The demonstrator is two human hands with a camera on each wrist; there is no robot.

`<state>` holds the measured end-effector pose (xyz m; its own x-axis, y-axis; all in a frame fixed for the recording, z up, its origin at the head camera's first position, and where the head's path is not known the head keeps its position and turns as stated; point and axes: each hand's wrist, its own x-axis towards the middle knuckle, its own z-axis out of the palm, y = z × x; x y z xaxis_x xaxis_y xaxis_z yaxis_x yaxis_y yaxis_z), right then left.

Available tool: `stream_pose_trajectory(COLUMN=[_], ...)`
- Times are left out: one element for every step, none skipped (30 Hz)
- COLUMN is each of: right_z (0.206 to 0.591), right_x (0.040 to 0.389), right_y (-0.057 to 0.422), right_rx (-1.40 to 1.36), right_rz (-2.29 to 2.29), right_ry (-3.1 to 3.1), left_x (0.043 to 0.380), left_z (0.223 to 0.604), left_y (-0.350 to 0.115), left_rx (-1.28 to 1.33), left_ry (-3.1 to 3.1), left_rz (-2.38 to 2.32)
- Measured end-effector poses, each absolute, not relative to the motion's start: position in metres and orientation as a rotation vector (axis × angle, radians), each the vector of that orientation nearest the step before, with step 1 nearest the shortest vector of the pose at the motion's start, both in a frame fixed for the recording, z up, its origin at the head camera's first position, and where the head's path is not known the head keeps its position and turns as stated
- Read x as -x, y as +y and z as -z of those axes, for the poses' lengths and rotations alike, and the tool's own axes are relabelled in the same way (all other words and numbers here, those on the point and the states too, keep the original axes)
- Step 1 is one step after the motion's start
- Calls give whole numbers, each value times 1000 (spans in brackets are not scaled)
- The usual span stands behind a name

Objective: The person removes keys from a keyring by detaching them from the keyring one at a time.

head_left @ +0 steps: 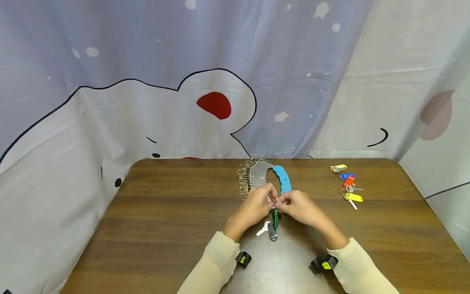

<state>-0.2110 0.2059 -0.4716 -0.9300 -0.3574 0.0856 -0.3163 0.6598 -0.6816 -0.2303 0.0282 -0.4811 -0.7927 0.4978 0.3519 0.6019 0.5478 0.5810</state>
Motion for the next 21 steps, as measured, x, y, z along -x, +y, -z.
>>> stream_pose_trajectory(right_z=[471,471,472,472,472,472,472,472,472,472,472,472,472,471,471,471,470,470,470,470,469], right_x=[211,212,212,212,212,212,212,212,211,211,211,211,211,211,211,210,210,210,210,209,209], right_y=[206,206,206,206,206,205,205,205,205,205,205,205,205,205,205,205,205,205,205,205,205], right_rx=[543,519,494,473,455,443,426,423,420,421,423,426,430,435,440,446,453,459,468,476,486], right_rz=[1148,1156,1166,1170,1175,1171,1161,1151,1141,1126,1116,1109,1102,1097,1096,1096,1099,1104,1106,1112,1119], right_ry=[2799,2788,2778,2772,2766,2764,2767,2773,2781,2794,2804,2814,2824,2834,2840,2844,2844,2844,2845,2845,2844], left_x=[230,230,230,230,230,230,230,231,231,231,232,232,233,233,233,234,234,234,234,234,234], left_z=[481,481,481,480,480,480,480,480,480,480,480,480,481,481,482,482,482,483,483,483,483], left_y=[28,28,28,28,28,28,27,27,26,25,24,23,22,22,22,21,21,22,22,22,22], left_rx=[941,940,943,945,951,959,963,967,969,970,972,971,971,976,981,986,991,995,996,994,993], left_ry=[-2637,-2640,-2642,-2646,-2647,-2648,-2652,-2655,-2660,-2668,-2676,-2685,-2695,-2701,-2707,-2710,-2711,-2713,-2713,-2714,-2717], left_rz=[1063,1053,1045,1041,1042,1044,1049,1056,1066,1075,1090,1094,1099,1108,1116,1126,1136,1137,1146,1158,1152])
